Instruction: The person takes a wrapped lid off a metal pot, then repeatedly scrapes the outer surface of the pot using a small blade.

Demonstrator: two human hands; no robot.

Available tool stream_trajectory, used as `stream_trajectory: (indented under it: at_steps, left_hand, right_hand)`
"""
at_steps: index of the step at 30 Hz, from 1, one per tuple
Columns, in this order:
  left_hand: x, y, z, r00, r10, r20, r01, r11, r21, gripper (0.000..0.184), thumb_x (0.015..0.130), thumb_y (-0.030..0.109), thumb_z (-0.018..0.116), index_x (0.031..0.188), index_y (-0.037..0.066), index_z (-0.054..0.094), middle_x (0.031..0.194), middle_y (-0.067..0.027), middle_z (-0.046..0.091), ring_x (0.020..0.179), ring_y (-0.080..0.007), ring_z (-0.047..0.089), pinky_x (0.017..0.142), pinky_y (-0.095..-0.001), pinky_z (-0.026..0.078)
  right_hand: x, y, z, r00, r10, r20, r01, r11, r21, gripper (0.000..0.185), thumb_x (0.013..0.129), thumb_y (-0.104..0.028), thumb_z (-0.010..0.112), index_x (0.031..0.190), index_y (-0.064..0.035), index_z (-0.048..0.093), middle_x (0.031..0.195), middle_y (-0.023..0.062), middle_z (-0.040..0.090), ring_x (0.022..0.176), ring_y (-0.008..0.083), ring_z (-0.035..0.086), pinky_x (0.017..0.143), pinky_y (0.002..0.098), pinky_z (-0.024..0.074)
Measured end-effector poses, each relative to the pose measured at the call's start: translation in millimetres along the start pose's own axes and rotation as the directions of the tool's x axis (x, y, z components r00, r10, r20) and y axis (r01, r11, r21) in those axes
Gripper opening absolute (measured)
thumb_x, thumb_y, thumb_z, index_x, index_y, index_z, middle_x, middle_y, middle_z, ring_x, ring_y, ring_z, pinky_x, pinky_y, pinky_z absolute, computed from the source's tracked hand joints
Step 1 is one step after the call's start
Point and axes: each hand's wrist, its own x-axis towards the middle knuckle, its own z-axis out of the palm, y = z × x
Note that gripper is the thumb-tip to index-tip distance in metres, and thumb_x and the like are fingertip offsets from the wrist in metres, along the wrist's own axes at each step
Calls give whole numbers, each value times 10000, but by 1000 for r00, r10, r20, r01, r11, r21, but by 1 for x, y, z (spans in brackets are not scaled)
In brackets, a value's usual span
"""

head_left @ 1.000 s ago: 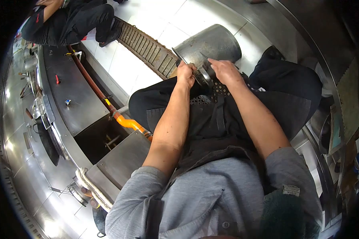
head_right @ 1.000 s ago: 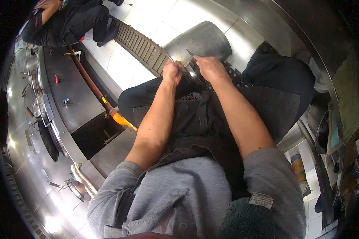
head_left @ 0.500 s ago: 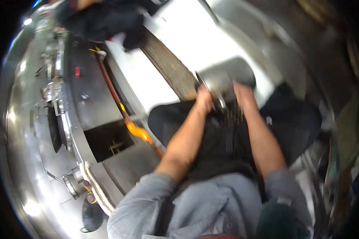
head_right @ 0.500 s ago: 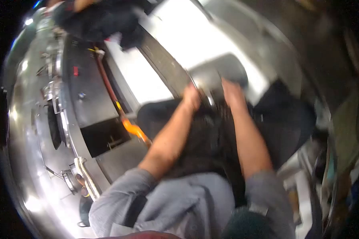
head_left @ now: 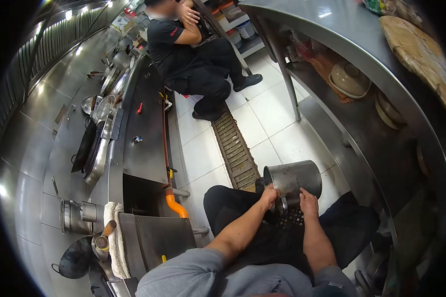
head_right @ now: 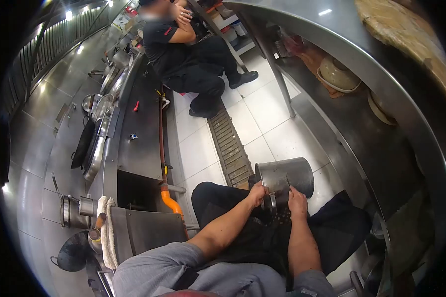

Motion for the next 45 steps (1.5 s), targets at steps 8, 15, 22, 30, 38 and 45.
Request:
stream_trajectory:
  at_steps: [8,15,22,30,38,45]
  left_hand:
    - [-1,-2,1,996,-58,64,65,990,-123,266,695,25,520,944,62,604,780,-31,557,679,-150,474,558,-272,352]
    - [-17,29,14,988,-131,-81,128,991,-46,184,792,186,515,957,109,540,819,-84,516,686,-212,494,547,-352,397]
    - [-24,29,22,978,-180,-109,166,978,-127,94,799,97,514,889,100,486,582,-7,388,423,-141,377,377,-308,278]
    - [-11,23,9,980,-187,-64,185,982,-30,105,777,69,503,864,119,534,565,18,349,424,-125,295,395,-295,247]
    - [-12,18,8,984,-146,-105,144,989,-30,72,781,93,512,846,119,530,568,11,367,401,-127,298,375,-301,224]
    - [-6,13,6,982,-183,-49,182,983,-34,64,773,101,511,837,104,515,605,-7,396,435,-138,332,393,-299,243]
  right_hand:
    - [1,13,9,998,-47,-45,40,990,-136,305,886,-183,530,1174,-108,599,1009,199,636,966,387,586,852,461,468]
    - [-4,-4,10,993,-111,43,116,982,-150,281,880,-149,515,1142,-82,593,941,233,631,901,399,590,811,485,466]
    - [8,10,12,1000,-4,-6,4,999,46,294,898,-168,499,1160,-100,613,1060,208,622,986,361,594,872,437,467]
    - [7,5,15,999,-14,37,16,998,-65,294,902,-149,495,1163,-74,606,1054,221,622,1001,374,588,878,421,472]
    - [-2,-4,16,992,-16,124,24,998,-59,332,914,-181,469,1218,-88,563,1032,215,627,985,383,587,876,467,454]
    - [7,11,20,998,-30,62,33,999,-37,321,907,-191,488,1210,-145,583,1054,188,632,1007,372,580,882,457,456]
